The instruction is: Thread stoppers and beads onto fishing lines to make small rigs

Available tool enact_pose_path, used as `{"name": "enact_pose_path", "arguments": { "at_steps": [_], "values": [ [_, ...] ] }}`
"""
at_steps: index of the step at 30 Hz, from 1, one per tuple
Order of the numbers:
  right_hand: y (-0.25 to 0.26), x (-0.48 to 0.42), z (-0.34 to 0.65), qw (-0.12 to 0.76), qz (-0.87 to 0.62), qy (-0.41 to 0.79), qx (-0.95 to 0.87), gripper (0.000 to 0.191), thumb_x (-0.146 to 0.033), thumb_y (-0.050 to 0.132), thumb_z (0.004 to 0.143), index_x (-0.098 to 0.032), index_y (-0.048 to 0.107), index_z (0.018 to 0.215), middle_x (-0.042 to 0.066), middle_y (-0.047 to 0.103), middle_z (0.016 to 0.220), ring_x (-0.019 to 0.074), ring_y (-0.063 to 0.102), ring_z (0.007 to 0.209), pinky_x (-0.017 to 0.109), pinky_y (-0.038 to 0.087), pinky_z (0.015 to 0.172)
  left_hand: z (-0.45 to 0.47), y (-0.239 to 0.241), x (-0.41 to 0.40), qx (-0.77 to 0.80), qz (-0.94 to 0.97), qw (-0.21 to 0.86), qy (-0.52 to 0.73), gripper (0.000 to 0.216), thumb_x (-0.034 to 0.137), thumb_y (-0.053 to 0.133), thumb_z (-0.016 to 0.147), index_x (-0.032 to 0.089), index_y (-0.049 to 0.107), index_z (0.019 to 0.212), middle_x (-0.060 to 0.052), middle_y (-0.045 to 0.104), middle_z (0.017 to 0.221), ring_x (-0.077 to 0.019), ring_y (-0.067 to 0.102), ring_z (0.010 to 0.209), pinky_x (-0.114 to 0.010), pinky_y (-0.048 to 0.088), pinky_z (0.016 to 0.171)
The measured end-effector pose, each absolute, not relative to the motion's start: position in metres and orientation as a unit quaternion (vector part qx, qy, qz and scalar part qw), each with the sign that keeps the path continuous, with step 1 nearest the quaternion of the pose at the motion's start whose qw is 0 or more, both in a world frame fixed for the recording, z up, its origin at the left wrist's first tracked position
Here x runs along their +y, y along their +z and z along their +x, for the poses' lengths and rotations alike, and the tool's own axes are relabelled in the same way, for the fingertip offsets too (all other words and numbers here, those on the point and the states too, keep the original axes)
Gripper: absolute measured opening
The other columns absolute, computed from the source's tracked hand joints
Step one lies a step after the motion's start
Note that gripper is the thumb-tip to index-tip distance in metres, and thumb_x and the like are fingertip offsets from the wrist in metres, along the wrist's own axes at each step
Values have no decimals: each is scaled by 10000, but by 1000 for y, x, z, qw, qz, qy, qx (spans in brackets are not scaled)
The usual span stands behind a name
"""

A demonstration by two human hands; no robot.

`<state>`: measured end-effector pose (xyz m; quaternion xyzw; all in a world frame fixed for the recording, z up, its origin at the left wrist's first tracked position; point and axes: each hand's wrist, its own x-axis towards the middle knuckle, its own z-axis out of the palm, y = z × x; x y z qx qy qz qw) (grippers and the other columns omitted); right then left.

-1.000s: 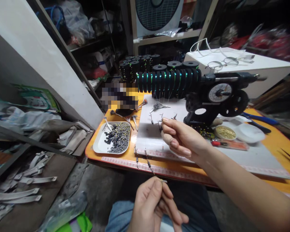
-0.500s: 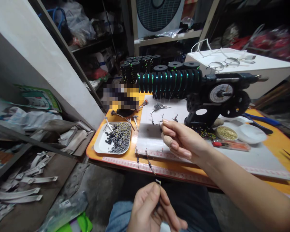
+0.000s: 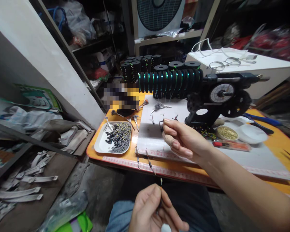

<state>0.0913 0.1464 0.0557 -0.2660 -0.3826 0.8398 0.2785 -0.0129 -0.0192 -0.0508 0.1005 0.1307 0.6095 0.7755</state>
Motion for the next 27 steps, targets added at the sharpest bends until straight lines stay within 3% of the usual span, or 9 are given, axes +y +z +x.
{"name": "enact_pose_path", "arguments": {
  "at_steps": [6, 13, 22, 25, 27],
  "values": [
    [54, 147, 92, 285, -273, 837, -379, 426, -437, 559, 874, -188, 384, 575, -57, 507, 403, 10, 275, 178, 91, 189, 198, -21, -29, -22, 228, 117, 787, 561, 373, 420, 521, 949, 123, 651, 764, -101, 768, 634, -183, 723, 516, -186, 489, 434],
    [55, 148, 93, 290, -274, 835, -379, 420, -431, 553, 884, -188, 390, 582, -60, 503, 404, 10, 276, 179, 91, 190, 199, -23, -16, -25, 301, 159, 753, 564, 374, 475, 582, 900, 133, 612, 752, -113, 780, 690, -178, 707, 510, -184, 439, 414],
    [55, 149, 95, 294, -277, 826, -393, 422, -431, 527, 900, -191, 387, 583, -55, 506, 414, 10, 270, 188, 95, 185, 202, -22, -21, -21, 377, 216, 713, 550, 412, 491, 516, 930, 130, 571, 739, -109, 772, 684, -162, 697, 463, -167, 435, 408],
    [56, 149, 96, 298, -280, 814, -412, 426, -437, 496, 923, -185, 395, 595, -35, 543, 442, 6, 295, 201, 86, 179, 214, -25, -23, -13, 465, 289, 658, 518, 431, 533, 446, 943, 142, 577, 817, -103, 767, 695, -109, 606, 345, -150, 343, 349],
    [57, 149, 98, 297, -285, 804, -430, 390, -415, 512, 920, -178, 436, 620, -19, 577, 470, 7, 324, 216, 84, 192, 225, -30, -22, -6, 549, 371, 574, 481, 382, 490, 452, 953, 148, 614, 996, -74, 752, 679, -74, 513, 298, -161, 296, 335]
  ]
}}
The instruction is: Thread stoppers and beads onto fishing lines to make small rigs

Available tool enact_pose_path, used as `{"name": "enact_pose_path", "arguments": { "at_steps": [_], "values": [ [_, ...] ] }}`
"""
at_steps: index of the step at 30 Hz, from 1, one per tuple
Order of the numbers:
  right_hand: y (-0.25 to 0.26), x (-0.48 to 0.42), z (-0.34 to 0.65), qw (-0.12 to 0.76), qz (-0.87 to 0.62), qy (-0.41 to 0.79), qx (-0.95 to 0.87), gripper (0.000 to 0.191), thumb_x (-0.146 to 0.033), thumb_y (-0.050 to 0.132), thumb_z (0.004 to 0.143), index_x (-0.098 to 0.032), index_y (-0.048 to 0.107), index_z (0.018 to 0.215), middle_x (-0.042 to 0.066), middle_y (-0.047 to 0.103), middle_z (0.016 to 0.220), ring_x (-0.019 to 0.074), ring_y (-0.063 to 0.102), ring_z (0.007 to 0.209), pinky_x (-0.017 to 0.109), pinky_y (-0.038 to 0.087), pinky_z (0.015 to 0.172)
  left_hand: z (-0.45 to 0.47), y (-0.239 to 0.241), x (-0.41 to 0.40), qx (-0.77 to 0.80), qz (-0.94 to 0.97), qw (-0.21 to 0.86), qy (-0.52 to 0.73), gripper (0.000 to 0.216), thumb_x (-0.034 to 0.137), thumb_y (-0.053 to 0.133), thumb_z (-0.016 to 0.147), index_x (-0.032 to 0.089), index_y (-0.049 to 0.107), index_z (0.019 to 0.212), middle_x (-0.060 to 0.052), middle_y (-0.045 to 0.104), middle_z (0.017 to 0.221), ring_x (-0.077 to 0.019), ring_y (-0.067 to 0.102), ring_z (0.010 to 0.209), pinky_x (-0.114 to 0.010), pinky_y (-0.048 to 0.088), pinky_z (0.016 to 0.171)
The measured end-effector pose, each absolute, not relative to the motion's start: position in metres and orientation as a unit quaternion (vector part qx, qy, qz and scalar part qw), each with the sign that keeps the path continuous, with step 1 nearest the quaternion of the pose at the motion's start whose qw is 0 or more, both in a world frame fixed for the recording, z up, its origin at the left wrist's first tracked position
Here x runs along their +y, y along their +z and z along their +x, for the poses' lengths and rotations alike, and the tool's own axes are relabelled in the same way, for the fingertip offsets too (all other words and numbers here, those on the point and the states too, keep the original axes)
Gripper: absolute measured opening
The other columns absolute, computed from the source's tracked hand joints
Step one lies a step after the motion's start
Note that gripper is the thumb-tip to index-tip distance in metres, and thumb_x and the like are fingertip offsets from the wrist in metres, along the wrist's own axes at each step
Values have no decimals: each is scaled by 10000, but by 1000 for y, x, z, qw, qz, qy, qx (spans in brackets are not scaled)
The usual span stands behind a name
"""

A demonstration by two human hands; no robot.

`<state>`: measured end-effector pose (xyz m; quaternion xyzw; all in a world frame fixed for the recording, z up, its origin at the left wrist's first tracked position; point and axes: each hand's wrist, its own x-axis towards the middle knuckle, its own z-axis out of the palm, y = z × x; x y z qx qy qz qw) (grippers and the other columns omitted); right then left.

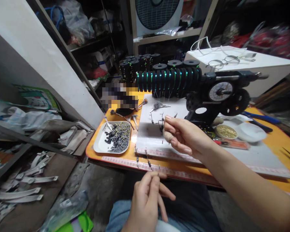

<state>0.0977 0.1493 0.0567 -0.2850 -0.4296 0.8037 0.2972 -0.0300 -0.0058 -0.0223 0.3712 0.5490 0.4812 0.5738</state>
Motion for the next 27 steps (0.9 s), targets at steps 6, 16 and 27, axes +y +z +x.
{"name": "enact_pose_path", "arguments": {
  "at_steps": [6, 16, 27],
  "values": [
    [55, 149, 100, 294, -289, 773, -482, 225, -342, 574, 892, -132, 620, 826, 2, 638, 533, 22, 389, 237, 95, 249, 251, -52, 0, 25, 620, 530, 382, 433, 376, 331, 532, 941, 195, 590, 1287, 34, 553, 513, -124, 491, 464, -207, 357, 492],
    [59, 152, 107, 298, -277, 769, -494, 228, -327, 592, 882, -120, 686, 895, -23, 607, 481, 13, 366, 215, 84, 214, 242, -27, 19, 82, 479, 507, 428, 574, 168, 312, 549, 929, 182, 643, 881, -48, 599, 888, -198, 544, 860, -283, 391, 823],
    [60, 148, 97, 284, -236, 851, -373, 348, -402, 559, 867, -187, 422, 630, -45, 601, 480, 8, 289, 202, 104, 277, 225, -27, 20, 55, 342, 366, 669, 549, 231, 297, 513, 938, 153, 545, 760, -5, 606, 615, -170, 652, 660, -290, 466, 717]
  ]
}}
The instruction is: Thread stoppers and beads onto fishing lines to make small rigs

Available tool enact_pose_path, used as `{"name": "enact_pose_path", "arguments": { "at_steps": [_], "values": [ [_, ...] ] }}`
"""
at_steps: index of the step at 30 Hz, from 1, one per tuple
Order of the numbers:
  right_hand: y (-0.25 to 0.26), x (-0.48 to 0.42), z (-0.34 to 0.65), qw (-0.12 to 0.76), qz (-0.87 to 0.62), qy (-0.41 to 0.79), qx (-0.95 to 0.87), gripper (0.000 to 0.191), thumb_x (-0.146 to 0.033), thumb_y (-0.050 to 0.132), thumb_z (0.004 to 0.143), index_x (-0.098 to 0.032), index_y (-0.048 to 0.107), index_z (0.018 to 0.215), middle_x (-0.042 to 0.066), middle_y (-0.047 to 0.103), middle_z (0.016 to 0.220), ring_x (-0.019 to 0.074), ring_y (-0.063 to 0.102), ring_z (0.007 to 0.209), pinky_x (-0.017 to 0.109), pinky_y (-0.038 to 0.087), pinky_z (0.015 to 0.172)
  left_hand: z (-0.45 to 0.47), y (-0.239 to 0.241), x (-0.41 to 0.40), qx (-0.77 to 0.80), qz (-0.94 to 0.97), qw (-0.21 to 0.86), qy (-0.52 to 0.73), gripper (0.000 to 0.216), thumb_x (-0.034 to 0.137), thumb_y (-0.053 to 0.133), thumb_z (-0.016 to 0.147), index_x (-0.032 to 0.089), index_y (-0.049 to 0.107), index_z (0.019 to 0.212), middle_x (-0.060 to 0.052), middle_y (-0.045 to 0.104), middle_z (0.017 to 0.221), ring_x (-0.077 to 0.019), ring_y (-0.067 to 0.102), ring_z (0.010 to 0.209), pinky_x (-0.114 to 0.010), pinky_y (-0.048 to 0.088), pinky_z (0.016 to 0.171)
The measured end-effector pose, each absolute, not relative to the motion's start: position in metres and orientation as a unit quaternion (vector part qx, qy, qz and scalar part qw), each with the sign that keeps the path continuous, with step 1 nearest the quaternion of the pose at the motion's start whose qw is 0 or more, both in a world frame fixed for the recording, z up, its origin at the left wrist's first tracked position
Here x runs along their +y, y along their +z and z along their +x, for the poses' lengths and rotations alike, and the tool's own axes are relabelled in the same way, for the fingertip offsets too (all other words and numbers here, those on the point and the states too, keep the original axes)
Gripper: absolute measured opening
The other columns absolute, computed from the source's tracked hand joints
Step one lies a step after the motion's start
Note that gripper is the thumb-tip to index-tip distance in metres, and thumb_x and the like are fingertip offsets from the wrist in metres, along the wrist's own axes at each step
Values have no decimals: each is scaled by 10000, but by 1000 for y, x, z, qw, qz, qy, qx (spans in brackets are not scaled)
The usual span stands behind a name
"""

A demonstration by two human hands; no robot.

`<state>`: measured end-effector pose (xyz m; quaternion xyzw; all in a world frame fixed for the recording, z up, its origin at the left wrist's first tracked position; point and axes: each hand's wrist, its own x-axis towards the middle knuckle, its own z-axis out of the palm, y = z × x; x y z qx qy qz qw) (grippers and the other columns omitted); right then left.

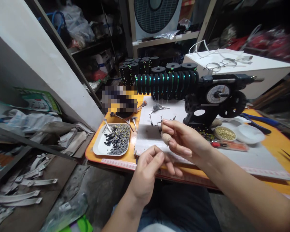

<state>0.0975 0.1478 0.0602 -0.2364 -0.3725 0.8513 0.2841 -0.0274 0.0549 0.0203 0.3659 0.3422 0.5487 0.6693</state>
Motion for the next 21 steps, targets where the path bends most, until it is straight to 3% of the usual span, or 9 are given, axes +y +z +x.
{"name": "enact_pose_path", "arguments": {
  "at_steps": [3, 9, 18, 21],
  "values": [
    [60, 151, 99, 299, -247, 846, -367, 347, -389, 567, 872, -180, 422, 635, -36, 600, 482, -8, 301, 199, 69, 177, 218, -23, 13, 44, 330, 308, 706, 546, 224, 301, 575, 904, 145, 546, 745, 14, 593, 570, -165, 670, 610, -297, 484, 715],
    [56, 153, 99, 292, -251, 846, -369, 351, -403, 578, 863, -178, 439, 633, -32, 586, 469, 2, 302, 192, 81, 166, 211, -20, 1, 31, 312, 248, 739, 543, 233, 320, 573, 913, 134, 565, 774, 22, 619, 571, -126, 658, 506, -305, 506, 736],
    [52, 155, 99, 285, -241, 850, -371, 338, -388, 526, 903, -174, 452, 651, -28, 589, 485, -3, 300, 199, 74, 171, 216, -12, -12, 20, 279, 203, 748, 567, 268, 370, 566, 928, 134, 559, 801, 45, 603, 507, -87, 592, 365, -247, 510, 565],
    [52, 155, 99, 284, -238, 851, -372, 335, -385, 524, 905, -173, 455, 655, -27, 593, 487, -4, 301, 200, 71, 176, 215, -9, -16, 18, 280, 189, 747, 573, 294, 407, 578, 918, 142, 543, 797, 49, 604, 505, -86, 596, 369, -259, 529, 578]
  ]
}}
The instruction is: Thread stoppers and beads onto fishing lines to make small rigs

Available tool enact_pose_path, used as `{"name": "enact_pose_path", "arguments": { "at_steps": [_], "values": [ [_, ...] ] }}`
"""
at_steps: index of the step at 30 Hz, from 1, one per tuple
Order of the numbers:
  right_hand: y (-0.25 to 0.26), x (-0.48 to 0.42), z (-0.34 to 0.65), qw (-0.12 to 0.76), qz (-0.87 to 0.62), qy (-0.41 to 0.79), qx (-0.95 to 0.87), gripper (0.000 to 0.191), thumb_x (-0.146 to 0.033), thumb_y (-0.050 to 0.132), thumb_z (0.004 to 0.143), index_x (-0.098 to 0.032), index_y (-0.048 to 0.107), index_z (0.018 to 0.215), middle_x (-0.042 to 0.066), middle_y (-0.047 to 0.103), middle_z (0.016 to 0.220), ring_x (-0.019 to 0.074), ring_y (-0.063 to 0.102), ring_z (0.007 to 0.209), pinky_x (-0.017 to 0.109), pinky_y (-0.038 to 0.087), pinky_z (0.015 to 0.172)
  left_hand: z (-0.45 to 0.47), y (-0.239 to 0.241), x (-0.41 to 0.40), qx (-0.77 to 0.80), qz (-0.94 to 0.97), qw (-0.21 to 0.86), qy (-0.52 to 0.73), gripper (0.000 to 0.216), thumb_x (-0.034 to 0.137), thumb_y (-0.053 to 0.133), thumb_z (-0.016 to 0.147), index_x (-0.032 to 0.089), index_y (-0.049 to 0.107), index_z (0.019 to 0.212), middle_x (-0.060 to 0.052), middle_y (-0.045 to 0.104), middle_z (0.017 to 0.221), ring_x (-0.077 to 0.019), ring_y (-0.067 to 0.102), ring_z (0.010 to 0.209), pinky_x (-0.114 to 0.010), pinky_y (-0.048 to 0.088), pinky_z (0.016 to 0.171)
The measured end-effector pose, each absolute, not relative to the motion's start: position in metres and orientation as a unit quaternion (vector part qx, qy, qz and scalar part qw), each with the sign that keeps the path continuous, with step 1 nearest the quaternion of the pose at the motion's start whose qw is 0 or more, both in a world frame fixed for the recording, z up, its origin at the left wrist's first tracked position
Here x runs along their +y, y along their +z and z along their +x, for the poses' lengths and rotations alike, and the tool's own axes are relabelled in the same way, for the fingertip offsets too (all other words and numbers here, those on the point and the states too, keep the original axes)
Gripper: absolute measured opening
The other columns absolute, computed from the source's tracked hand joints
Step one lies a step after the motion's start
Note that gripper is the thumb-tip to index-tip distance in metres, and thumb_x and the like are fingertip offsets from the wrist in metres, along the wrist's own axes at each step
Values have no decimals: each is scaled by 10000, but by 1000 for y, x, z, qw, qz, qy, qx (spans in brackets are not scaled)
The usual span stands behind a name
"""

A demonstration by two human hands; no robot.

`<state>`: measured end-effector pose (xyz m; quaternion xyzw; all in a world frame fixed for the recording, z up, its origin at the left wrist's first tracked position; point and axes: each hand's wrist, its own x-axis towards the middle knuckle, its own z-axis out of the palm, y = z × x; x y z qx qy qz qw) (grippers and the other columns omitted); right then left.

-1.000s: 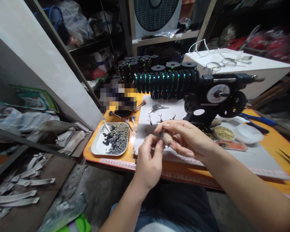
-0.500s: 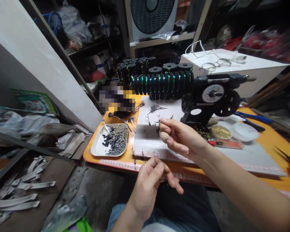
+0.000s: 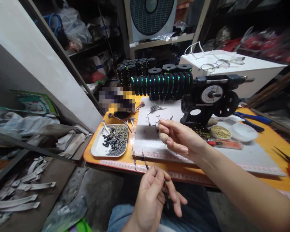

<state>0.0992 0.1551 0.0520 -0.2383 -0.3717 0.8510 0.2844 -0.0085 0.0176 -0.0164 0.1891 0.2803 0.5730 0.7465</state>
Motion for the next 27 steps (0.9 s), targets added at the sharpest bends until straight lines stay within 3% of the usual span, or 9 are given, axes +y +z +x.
{"name": "enact_pose_path", "arguments": {
  "at_steps": [4, 8, 11, 14, 17, 24, 27],
  "values": [
    [53, 154, 100, 283, -233, 852, -374, 337, -390, 522, 910, -174, 455, 659, -26, 597, 490, -4, 310, 201, 67, 188, 218, -8, -17, 15, 290, 190, 746, 569, 317, 440, 613, 888, 148, 527, 799, 39, 605, 520, -82, 574, 367, -224, 495, 507],
    [53, 154, 102, 275, -227, 853, -382, 334, -388, 494, 935, -167, 483, 685, -14, 613, 511, 2, 348, 210, 67, 202, 223, -12, -11, 15, 316, 178, 747, 558, 325, 442, 655, 852, 152, 517, 799, 52, 536, 499, -3, 281, 335, -122, 261, 361],
    [52, 155, 102, 278, -225, 849, -388, 336, -398, 500, 933, -167, 487, 690, -14, 612, 511, 5, 351, 211, 72, 205, 222, -16, -6, 18, 350, 176, 718, 576, 289, 422, 639, 863, 160, 525, 824, 92, 409, 460, -20, 149, 389, -121, 156, 360],
    [52, 156, 102, 285, -226, 846, -390, 332, -413, 528, 915, -172, 480, 692, -23, 609, 506, 4, 342, 212, 75, 201, 219, -19, -1, 21, 372, 179, 699, 585, 261, 429, 588, 893, 172, 542, 902, 105, 361, 457, -40, 121, 401, -137, 134, 362],
    [52, 156, 101, 283, -225, 845, -393, 333, -414, 532, 912, -175, 473, 688, -24, 606, 500, 4, 338, 212, 75, 194, 219, -19, 4, 24, 385, 164, 704, 573, 278, 419, 646, 857, 195, 483, 834, 124, 330, 438, -37, 80, 400, -140, 104, 365],
    [48, 156, 99, 282, -232, 833, -417, 361, -439, 503, 926, -182, 443, 681, -30, 607, 515, -4, 300, 216, 81, 176, 222, -14, 0, 22, 389, 141, 703, 578, 409, 451, 752, 756, 209, 429, 824, 133, 395, 431, -16, 84, 381, -121, 97, 362],
    [50, 154, 99, 279, -235, 817, -446, 326, -431, 500, 937, -165, 513, 751, -8, 626, 522, 3, 311, 221, 92, 188, 231, -15, -5, 22, 386, 153, 698, 583, 395, 467, 720, 786, 203, 427, 803, 127, 410, 438, -7, 82, 371, -118, 98, 358]
  ]
}}
